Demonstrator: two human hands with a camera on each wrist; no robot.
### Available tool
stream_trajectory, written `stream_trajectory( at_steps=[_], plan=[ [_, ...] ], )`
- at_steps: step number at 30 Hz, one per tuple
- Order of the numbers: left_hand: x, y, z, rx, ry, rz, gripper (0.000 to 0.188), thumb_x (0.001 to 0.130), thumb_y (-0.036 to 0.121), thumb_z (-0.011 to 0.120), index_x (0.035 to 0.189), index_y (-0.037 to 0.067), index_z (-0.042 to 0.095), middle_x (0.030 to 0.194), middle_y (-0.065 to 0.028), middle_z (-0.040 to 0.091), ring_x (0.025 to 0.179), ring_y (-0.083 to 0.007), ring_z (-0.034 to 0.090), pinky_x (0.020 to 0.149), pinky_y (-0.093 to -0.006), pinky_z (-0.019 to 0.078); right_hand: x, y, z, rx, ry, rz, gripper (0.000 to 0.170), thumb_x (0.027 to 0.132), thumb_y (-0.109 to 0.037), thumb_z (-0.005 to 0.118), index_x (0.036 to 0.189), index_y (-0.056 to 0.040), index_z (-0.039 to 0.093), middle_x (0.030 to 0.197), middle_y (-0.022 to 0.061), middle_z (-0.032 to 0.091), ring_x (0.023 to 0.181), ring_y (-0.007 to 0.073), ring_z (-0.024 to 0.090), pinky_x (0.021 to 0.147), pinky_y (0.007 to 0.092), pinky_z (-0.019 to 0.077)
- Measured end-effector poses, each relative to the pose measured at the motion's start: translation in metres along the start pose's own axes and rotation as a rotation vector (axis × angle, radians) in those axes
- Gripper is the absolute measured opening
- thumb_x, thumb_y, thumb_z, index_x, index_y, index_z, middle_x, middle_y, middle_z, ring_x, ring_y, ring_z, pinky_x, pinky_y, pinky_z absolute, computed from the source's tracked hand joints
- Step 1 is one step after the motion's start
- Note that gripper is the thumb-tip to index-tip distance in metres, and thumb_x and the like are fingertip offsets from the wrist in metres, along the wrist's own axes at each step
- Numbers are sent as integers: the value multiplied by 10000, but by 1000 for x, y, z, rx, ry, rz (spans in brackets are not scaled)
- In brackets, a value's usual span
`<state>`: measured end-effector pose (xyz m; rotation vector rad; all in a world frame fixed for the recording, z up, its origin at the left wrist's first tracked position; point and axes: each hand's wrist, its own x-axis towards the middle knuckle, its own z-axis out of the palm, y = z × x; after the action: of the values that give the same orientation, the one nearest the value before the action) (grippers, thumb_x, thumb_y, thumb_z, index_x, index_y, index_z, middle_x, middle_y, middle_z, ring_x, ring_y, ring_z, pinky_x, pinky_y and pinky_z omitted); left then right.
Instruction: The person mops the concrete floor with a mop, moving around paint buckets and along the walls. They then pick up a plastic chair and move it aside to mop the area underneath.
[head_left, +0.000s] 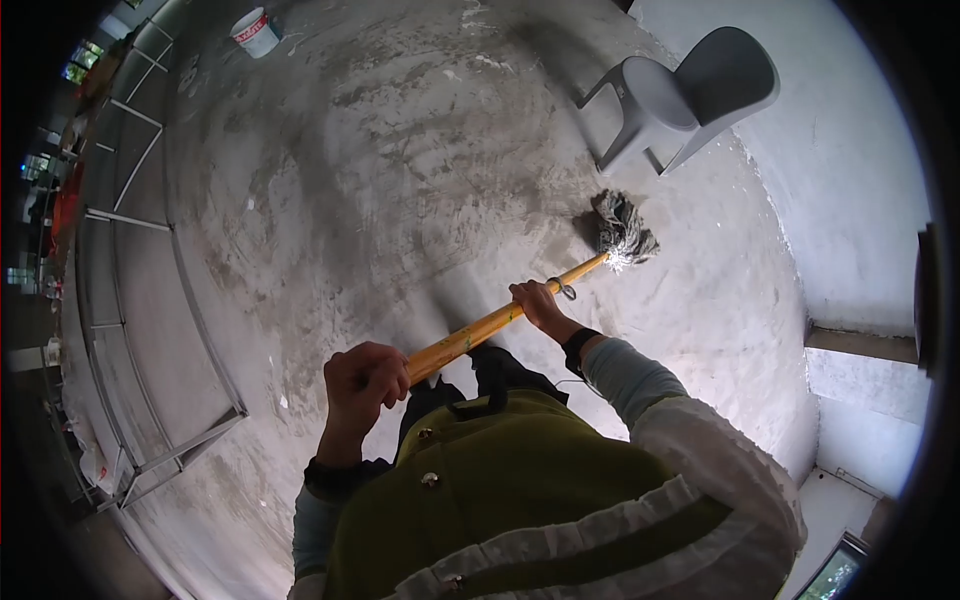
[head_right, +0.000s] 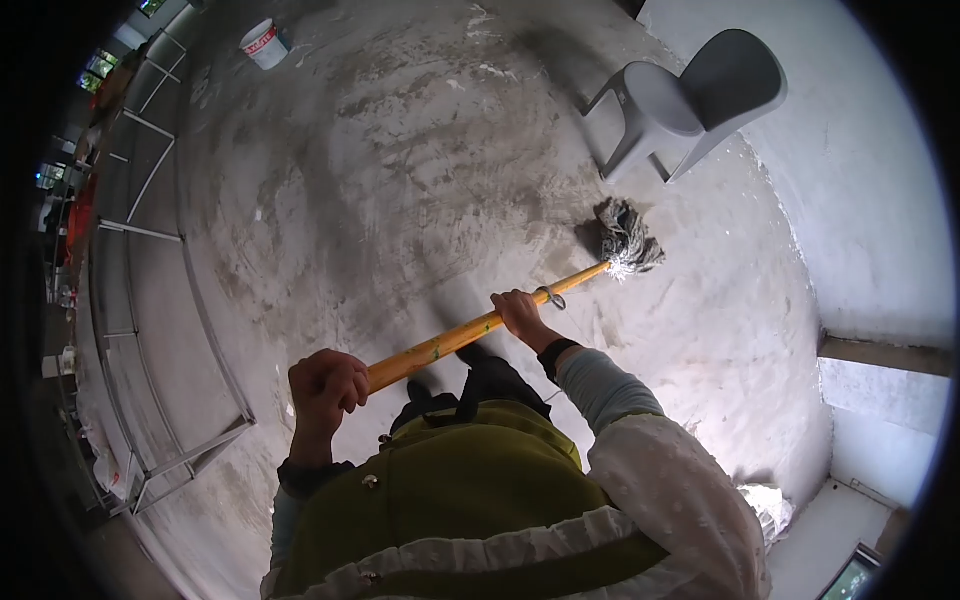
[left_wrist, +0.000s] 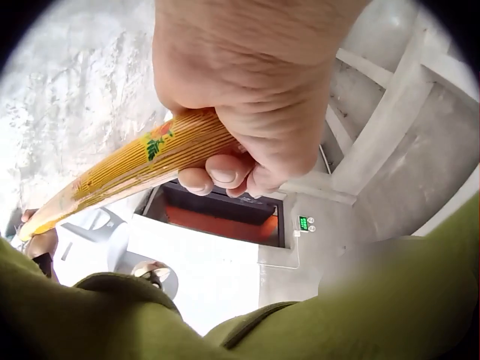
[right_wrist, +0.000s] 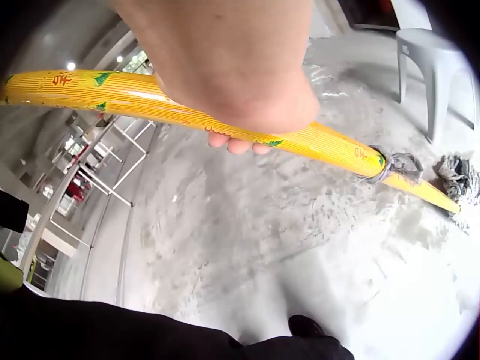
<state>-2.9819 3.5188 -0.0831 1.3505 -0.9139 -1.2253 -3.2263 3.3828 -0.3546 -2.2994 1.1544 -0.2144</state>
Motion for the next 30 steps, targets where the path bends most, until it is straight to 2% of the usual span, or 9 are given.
stream_trajectory(
  at_steps=[9, 10, 13, 14, 17, 20, 22, 24, 30],
  plan=[
    [-17, 60, -3, 13, -181, 226, 80, 747, -40, 487, 736, -49, 566, 469, -55, 496, 423, -91, 492, 394, -213, 386, -23, -50, -1, 380, -43, 89, 323, 838, -313, 369, 842, -52, 559, 753, 151, 584, 752, 355, 557, 685, 433, 425],
    [-18, 65, -6, 61, -203, 174, 65, 745, -31, 505, 750, -42, 569, 491, -55, 512, 433, -86, 497, 402, -211, 392, -25, -75, -22, 254, 4, -120, 343, 858, -318, 361, 836, -46, 569, 781, 140, 581, 782, 348, 541, 719, 420, 408],
    [-22, 69, -12, 117, -246, 12, 42, 748, 10, 566, 777, -20, 573, 556, -47, 556, 476, -72, 515, 447, -203, 415, -34, -168, -82, 811, -162, -77, 271, 841, -276, 468, 863, -24, 566, 775, 129, 565, 813, 268, 533, 734, 360, 414],
    [-23, 69, -10, 113, -232, 34, 42, 748, 10, 566, 777, -20, 573, 556, -47, 556, 476, -72, 515, 447, -203, 415, -35, -198, -104, 731, -234, -153, 286, 801, -304, 530, 886, -34, 569, 782, 135, 566, 778, 262, 549, 716, 357, 427],
    [-32, 81, -9, 467, -295, 364, 108, 705, -5, 550, 812, -16, 565, 612, -55, 548, 546, -139, 550, 511, -252, 446, -39, -239, -129, 667, -235, -328, 291, 711, -274, 645, 875, -45, 569, 765, 126, 571, 728, 274, 574, 668, 354, 446],
    [-57, 141, -8, 325, -405, 707, 159, 697, 14, 544, 852, -21, 558, 714, -114, 572, 658, -223, 573, 616, -328, 474, -45, -226, -130, 447, 39, -247, 323, 603, -190, 738, 843, -59, 566, 715, 116, 587, 686, 297, 596, 590, 331, 465],
    [-76, 159, 5, -263, -569, 964, 206, 796, 116, 485, 886, -64, 531, 727, -160, 559, 664, -281, 570, 624, -388, 485, -49, -203, -155, 360, 332, -230, 234, 631, -87, 699, 819, -42, 568, 715, 120, 593, 661, 243, 604, 584, 299, 467],
    [-106, 155, -9, -259, -516, 969, 205, 797, 117, 485, 884, -62, 531, 722, -156, 555, 658, -278, 565, 619, -386, 482, -61, -175, -178, 693, 525, -66, 155, 686, -23, 637, 804, -15, 539, 703, 33, 565, 645, 107, 537, 592, 251, 449],
    [-133, 156, 2, -282, -384, 1016, 197, 805, 126, 485, 873, -53, 529, 690, -136, 530, 624, -258, 537, 591, -373, 465, -93, -107, -249, 780, 792, -62, 104, 715, -50, 552, 776, -45, 468, 656, 21, 463, 538, 101, 436, 512, 228, 363]
  ],
)
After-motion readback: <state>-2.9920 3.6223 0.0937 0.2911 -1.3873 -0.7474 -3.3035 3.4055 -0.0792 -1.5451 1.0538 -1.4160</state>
